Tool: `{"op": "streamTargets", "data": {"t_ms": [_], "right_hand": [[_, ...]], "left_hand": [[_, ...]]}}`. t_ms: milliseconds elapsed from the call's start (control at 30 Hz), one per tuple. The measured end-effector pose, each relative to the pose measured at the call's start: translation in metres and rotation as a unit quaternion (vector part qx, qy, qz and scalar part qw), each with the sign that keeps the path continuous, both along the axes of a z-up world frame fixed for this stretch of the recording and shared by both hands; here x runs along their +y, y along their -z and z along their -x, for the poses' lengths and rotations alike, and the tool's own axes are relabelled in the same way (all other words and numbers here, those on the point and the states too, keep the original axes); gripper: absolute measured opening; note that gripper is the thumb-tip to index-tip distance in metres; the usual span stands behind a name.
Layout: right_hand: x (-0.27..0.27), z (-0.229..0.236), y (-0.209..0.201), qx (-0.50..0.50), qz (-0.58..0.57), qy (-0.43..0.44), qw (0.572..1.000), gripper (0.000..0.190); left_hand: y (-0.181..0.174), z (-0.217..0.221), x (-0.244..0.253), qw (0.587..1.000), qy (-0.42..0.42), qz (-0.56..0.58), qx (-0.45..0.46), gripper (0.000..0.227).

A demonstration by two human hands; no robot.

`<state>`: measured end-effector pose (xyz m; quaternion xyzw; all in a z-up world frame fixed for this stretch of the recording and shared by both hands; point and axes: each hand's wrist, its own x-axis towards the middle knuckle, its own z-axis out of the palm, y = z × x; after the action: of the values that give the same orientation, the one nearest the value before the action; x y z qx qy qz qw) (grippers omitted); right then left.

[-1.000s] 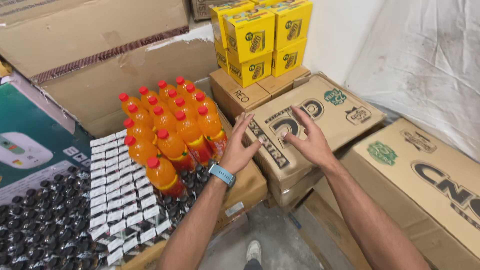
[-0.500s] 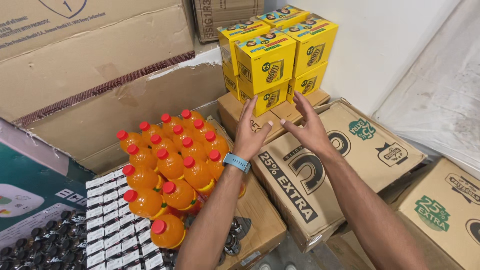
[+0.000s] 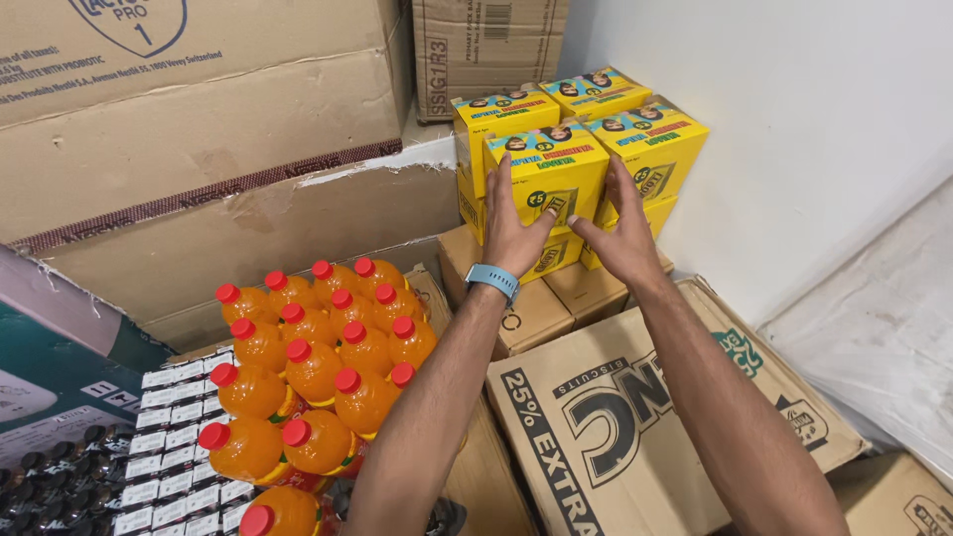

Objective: The person repeatedly picks up small yellow boxes from a pile and stacks them on top of other boxes in a storage area. The hands move between two locations, lifting boxes and placing them in a growing stack.

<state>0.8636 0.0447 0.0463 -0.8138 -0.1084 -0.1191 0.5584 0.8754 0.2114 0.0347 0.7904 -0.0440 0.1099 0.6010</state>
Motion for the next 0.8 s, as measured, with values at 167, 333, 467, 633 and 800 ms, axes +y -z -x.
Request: {"op": "streamTargets", "data": {"t_ms": [167,333,467,633,800], "right_hand": [[-0.007,-0.004,0.011,-0.027,-0.039,0.015,0.999,0.089],[-0.003,0.016,0.001,-0.049,-0.038,-0.014,0.998,0.08],[-0.005,0.04,-0.008,-0.071,0.002,-0.012,0.997,0.068],[-0.013,0.061,-0.008,-0.088,0.032,0.005,0.996,0.063],[-0.005,0.116,0.001,-0.091,0.038,0.051,0.994,0.056]], "left_hand": [[0.009,0.016,-0.007,0.997,-0.037,0.012,-0.068,0.09],[0.011,0.028,-0.006,0.994,-0.089,-0.012,-0.067,0.09],[0.014,0.037,0.001,0.994,-0.062,-0.047,-0.076,0.075],[0.004,0.067,0.008,0.994,-0.024,-0.069,-0.086,0.063],[0.012,0.095,0.022,0.989,0.024,-0.1,-0.11,0.058]]}}
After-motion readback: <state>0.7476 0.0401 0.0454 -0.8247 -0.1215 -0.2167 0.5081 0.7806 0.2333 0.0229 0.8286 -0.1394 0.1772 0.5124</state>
